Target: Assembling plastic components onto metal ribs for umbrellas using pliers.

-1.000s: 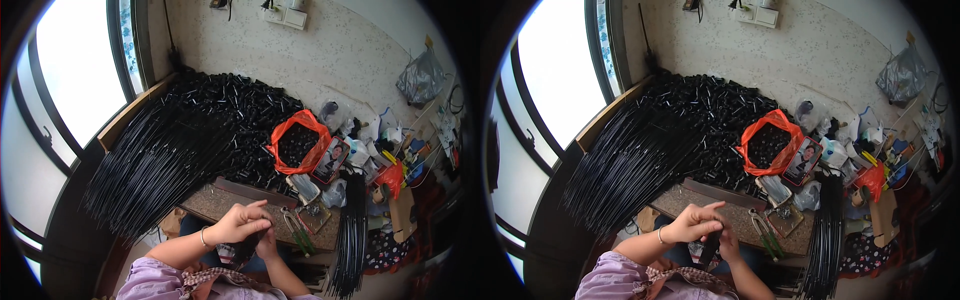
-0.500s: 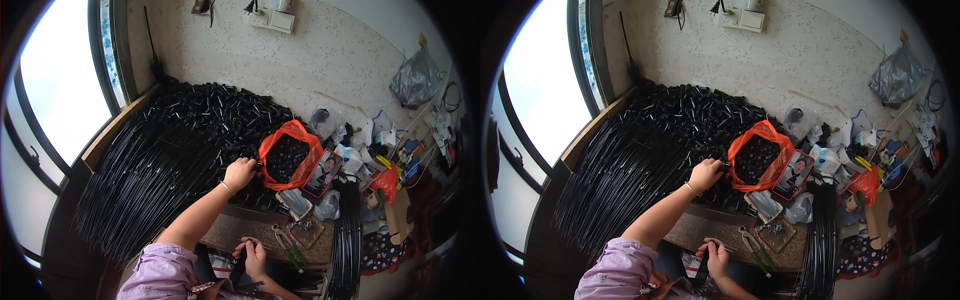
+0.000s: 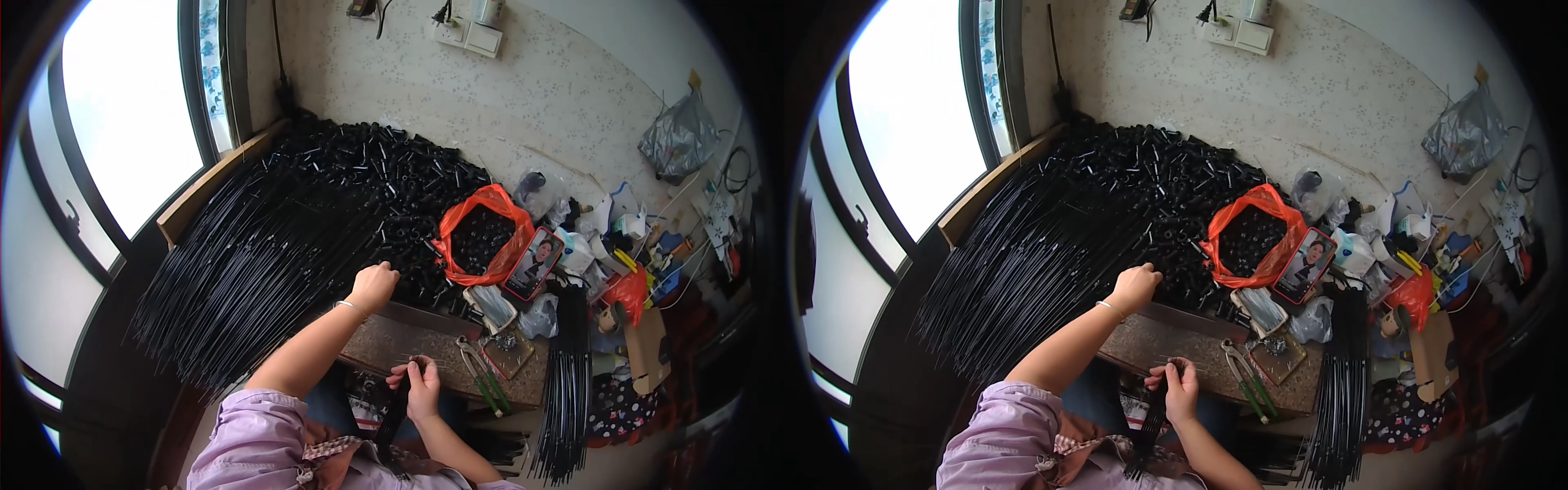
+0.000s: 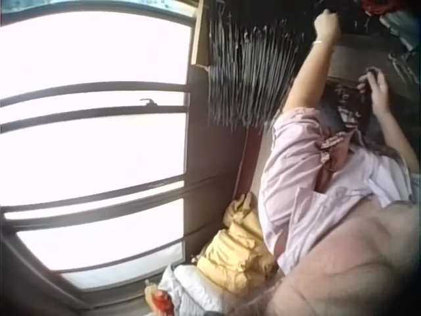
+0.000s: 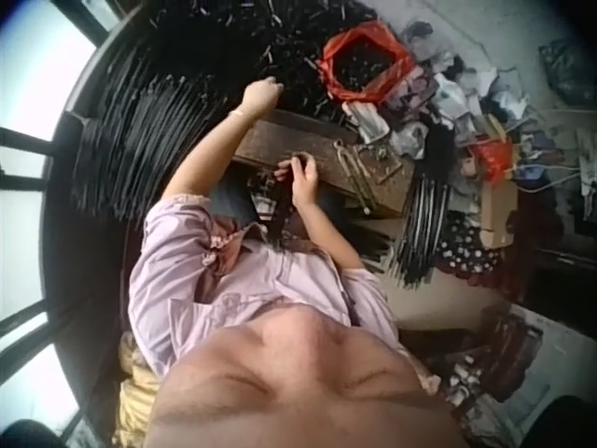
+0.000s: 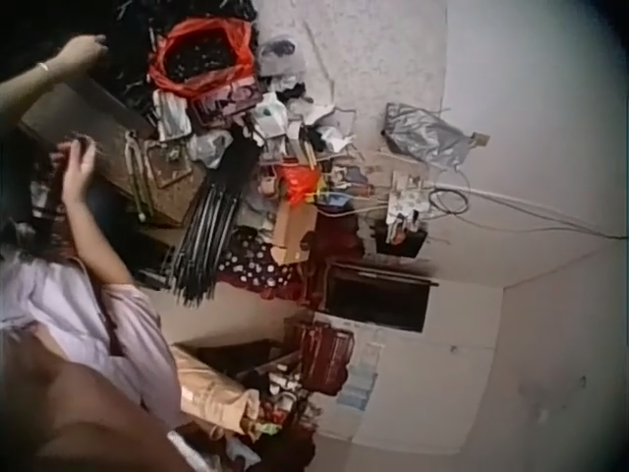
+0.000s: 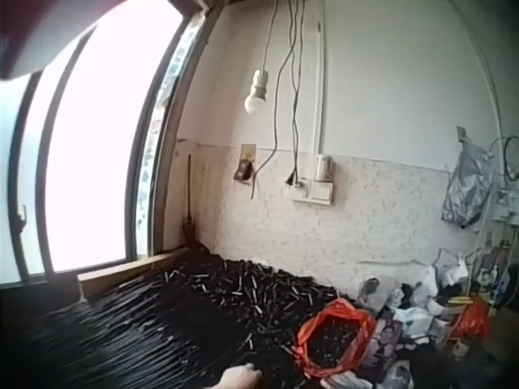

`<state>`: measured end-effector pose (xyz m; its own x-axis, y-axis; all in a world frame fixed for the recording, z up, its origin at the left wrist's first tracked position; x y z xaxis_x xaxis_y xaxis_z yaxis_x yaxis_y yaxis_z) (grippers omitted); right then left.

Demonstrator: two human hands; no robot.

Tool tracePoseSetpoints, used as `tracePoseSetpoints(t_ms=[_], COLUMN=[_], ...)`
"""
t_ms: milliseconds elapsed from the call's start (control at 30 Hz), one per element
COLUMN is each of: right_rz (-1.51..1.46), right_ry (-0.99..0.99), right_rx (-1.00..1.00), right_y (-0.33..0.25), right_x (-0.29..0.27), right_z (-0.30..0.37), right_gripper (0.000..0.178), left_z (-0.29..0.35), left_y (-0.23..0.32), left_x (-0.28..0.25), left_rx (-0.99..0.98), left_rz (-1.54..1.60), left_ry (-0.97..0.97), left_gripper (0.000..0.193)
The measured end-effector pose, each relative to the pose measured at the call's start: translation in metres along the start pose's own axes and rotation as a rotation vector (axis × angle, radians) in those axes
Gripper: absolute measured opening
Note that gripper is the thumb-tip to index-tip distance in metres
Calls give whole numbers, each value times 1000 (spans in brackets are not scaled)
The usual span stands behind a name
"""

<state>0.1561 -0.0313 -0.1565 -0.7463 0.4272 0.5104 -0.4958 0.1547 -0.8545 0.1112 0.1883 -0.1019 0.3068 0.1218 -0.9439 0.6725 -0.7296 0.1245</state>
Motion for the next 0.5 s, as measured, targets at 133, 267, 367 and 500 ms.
tracePoseSetpoints(t_ms=[133, 267, 367, 500], right_rz=[-95, -133, -17, 34], right_ry=[113, 163, 131, 63], right_rx=[-59, -81, -181, -236], right_y=[-5, -9, -23, -29], right_x=[-9, -25, -33, -31], right_z=[16, 30, 34, 37], right_gripper=[14, 11, 10, 9], left_z=[-9, -8, 10, 81], left_y=[9, 13, 32, 34], left_x=[15, 15, -8, -2], left_rx=[75, 85, -66, -99], left_rz=[-207, -227, 116, 426], left_ry=[-4, 94, 175, -13], left_gripper=[12, 11, 12, 26])
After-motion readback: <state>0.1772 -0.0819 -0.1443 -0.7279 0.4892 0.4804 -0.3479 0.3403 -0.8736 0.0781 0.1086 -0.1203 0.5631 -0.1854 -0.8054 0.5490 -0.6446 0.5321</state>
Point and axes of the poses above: each hand's wrist, its own z-axis away from the middle knuckle, its own x-axis out of the palm, y = z × x, the point moved 3 cm from there along -z, towards the middle knuckle, and after that the axes turned 6 degrees about -z, right-handed, at the moved point
